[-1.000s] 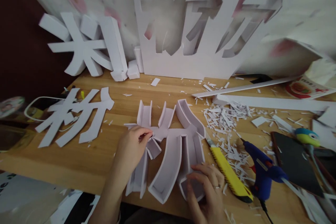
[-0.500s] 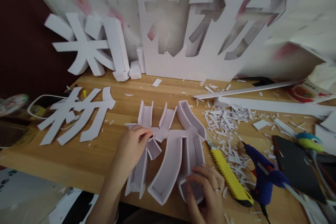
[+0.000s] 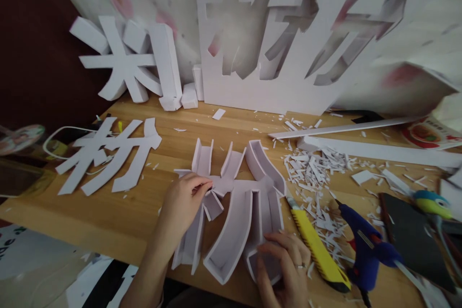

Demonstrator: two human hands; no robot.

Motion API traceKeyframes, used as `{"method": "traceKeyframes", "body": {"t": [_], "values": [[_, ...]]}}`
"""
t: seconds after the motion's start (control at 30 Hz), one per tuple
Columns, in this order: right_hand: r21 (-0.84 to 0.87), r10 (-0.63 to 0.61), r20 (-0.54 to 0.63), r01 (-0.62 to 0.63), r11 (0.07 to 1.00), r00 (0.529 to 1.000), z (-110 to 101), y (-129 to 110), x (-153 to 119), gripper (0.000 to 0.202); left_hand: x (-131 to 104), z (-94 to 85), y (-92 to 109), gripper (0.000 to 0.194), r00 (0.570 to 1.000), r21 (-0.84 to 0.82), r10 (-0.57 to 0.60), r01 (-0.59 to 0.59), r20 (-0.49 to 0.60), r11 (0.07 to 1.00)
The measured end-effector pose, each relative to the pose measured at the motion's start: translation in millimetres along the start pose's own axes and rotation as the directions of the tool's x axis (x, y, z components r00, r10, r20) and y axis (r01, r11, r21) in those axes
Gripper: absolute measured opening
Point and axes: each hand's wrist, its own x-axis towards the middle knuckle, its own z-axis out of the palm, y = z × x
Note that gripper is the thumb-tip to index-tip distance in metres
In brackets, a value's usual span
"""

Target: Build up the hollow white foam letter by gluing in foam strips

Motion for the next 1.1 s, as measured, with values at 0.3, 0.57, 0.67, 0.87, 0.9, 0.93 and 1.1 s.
{"method": "traceKeyframes", "body": {"t": [0.3, 0.57, 0.67, 0.87, 0.9, 0.93, 1.1], "values": [[-0.018, -0.001, -0.026, 0.001, 1.0, 1.0, -3, -3, 7, 0.015, -8, -9.1, 11, 0.018, 0.969, -0.34, -0.134, 0.057, -0.206, 0.939], [0.028, -0.021, -0.131, 0.025, 0.999, 0.991, -9, -5, 8, 0.017, 4, -1.8, 17, 0.024, 0.97, -0.503, -0.239, 0.185, -0.044, 0.844], [0.085, -0.025, -0.105, 0.034, 0.996, 0.994, -24, -11, 25, 0.015, 18, 2.1, 17, 0.029, 0.976, -0.548, -0.216, 0.194, 0.024, 0.814], [0.39, 0.224, 0.214, -0.293, 0.873, 0.951, -6, -21, 113, 0.02, 39, 2.2, 20, 0.04, 0.984, -0.622, -0.15, 0.174, 0.092, 0.763], [0.421, 0.238, 0.262, -0.333, 0.844, 0.935, 6, -20, 128, 0.026, 40, 1.0, 21, 0.041, 0.986, -0.631, -0.136, 0.166, 0.096, 0.758], [0.443, 0.232, 0.296, -0.348, 0.826, 0.927, 19, -18, 140, 0.032, 40, -0.5, 22, 0.041, 0.988, -0.64, -0.121, 0.156, 0.098, 0.752], [0.516, 0.127, 0.565, -0.469, 0.717, 0.815, 65, -11, 166, 0.026, 37, -8.0, 24, 0.039, 0.994, -0.684, -0.062, 0.107, 0.09, 0.722]]}}
